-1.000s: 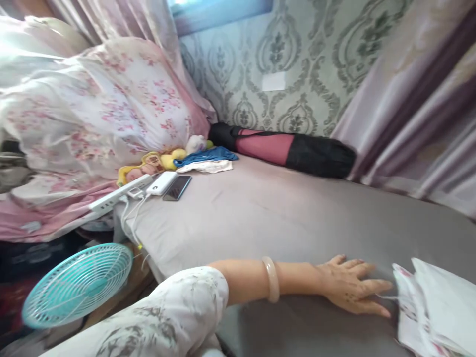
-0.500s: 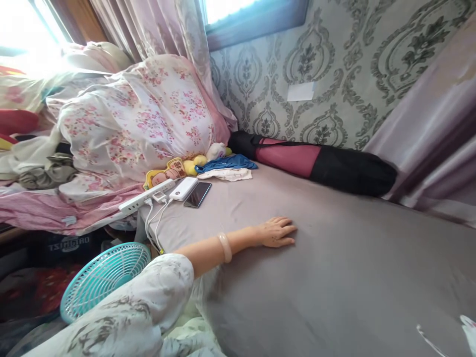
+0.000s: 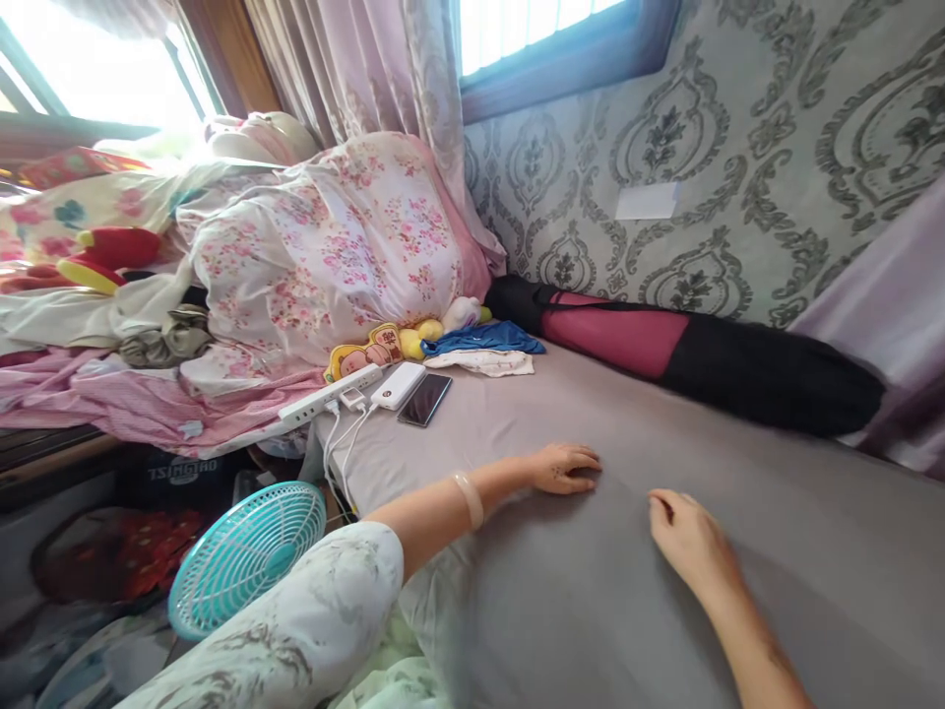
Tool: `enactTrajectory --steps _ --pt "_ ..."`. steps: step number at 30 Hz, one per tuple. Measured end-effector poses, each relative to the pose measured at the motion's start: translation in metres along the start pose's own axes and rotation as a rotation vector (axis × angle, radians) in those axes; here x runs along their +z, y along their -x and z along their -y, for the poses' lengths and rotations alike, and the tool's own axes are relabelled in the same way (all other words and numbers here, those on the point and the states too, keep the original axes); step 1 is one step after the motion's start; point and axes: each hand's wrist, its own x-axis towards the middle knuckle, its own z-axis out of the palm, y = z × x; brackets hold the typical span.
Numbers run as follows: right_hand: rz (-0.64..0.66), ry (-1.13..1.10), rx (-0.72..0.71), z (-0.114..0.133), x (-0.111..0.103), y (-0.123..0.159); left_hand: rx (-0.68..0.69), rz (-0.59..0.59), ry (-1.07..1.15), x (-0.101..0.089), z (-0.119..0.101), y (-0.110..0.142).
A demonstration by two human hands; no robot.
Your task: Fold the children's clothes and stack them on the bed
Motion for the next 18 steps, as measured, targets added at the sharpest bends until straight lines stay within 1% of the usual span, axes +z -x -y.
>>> enactTrajectory --steps 2,3,5,6,7,8,11,14,16,18 --pt "0.038 0.041 -0.064 0.028 0.02 -0.018 -0.071 -0.005 0.171 -0.017 0.011 0.003" --pt "0.05 0.072 -0.074 0.04 0.026 -0.022 -0.129 -0.039 0.243 -0.026 0.017 0.006" --pt "0.049 0.136 -0.047 0.057 0.033 -0.023 -0.299 -0.174 0.353 -0.045 0.034 0.014" --pt "0.036 0.16 -0.017 0.063 0.035 -0.021 -0.409 -0.267 0.382 -0.054 0.044 0.02" --pt "0.017 0.178 0.015 0.067 0.036 -0.019 -0.543 -0.38 0.407 -0.064 0.054 0.027" --pt "-0.005 0.191 0.042 0.07 0.036 -0.016 -0.608 -0.453 0.402 -0.074 0.065 0.034" --pt "-0.058 0.219 0.067 0.074 0.037 -0.011 -0.751 -0.631 0.383 -0.104 0.101 0.059" --pt "-0.071 0.231 0.058 0.075 0.038 -0.009 -0.888 -0.837 0.367 -0.133 0.133 0.086" --pt "-0.066 0.23 0.056 0.075 0.039 -0.009 -0.963 -0.977 0.365 -0.149 0.148 0.103" --pt "-0.057 0.232 0.055 0.074 0.039 -0.01 -0.981 -1.084 0.388 -0.162 0.159 0.117"
